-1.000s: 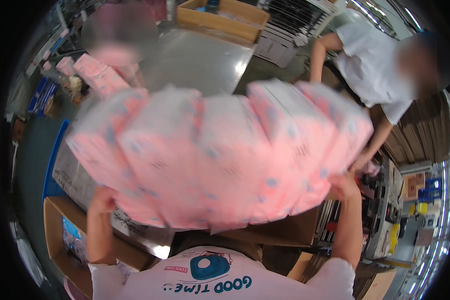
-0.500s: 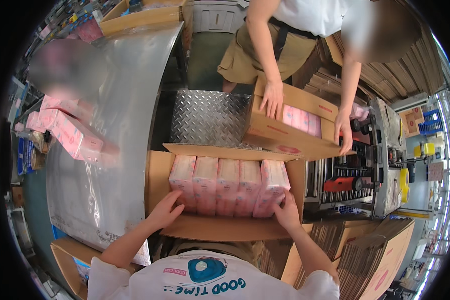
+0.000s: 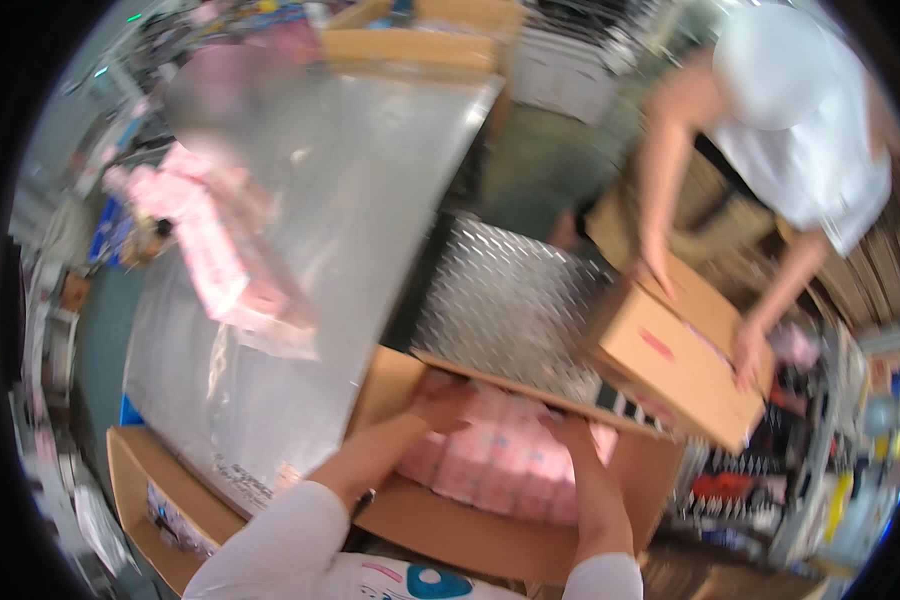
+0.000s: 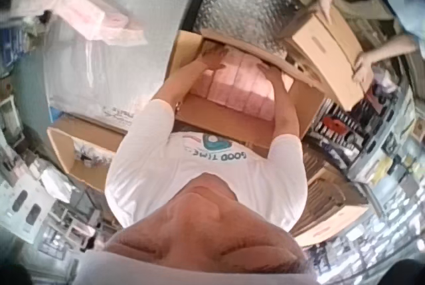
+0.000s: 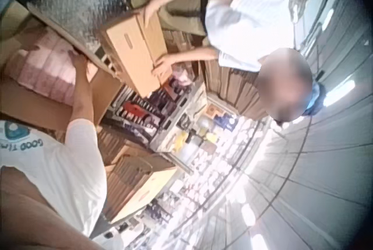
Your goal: The person picks up several pink packages from a metal table and places them into a cardboard box before moving the box onto a conveyor belt.
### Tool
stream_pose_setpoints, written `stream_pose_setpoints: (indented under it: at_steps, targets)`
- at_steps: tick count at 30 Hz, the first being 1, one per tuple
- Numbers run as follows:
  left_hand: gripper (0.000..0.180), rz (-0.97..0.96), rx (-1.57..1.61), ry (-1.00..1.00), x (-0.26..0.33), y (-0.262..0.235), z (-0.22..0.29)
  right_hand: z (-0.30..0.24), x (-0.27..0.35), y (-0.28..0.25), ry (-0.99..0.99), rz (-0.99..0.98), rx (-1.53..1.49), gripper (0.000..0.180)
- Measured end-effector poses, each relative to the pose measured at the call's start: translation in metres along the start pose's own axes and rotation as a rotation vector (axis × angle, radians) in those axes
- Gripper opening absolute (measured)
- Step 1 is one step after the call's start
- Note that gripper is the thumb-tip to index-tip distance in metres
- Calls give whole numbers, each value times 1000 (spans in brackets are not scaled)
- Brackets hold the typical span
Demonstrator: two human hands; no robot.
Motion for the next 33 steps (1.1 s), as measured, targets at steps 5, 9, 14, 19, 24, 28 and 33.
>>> stream_pose_setpoints:
  at_steps: [5,9,14,19,24,28,33]
  targets:
    - [62,-64,409,196,69,-8,-2,-36,45,83,210,101,347,107]
    - [55,271,727,369,257,-198,-101,-97,58,110,43,-859,212,69]
    - [52,1223,382,-645,405,-288,-377,-439,122,123,-128,-1349,56,45]
    - [60,778,190,-1050,388,-328,-484,-747,61,189,-1006,-557,88,35]
    - [57,969,-53,-1093,347,-323,-503,-903,-52,277,-1283,153,417,69]
    - [63,940,-38,-1070,374,-301,-515,-906,-87,330,-915,183,508,96]
    - [58,784,2,-884,402,-290,-502,-881,-94,294,-781,88,689,104]
Point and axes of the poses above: each hand's wrist, its own x-axis away from the middle knuckle, its own y-axis out of the palm, z = x × y, the point moved 5 cm from there along -x, towards the middle knuckle, and after that the axes turned 15 degrees about -x, right-handed, at the moved point
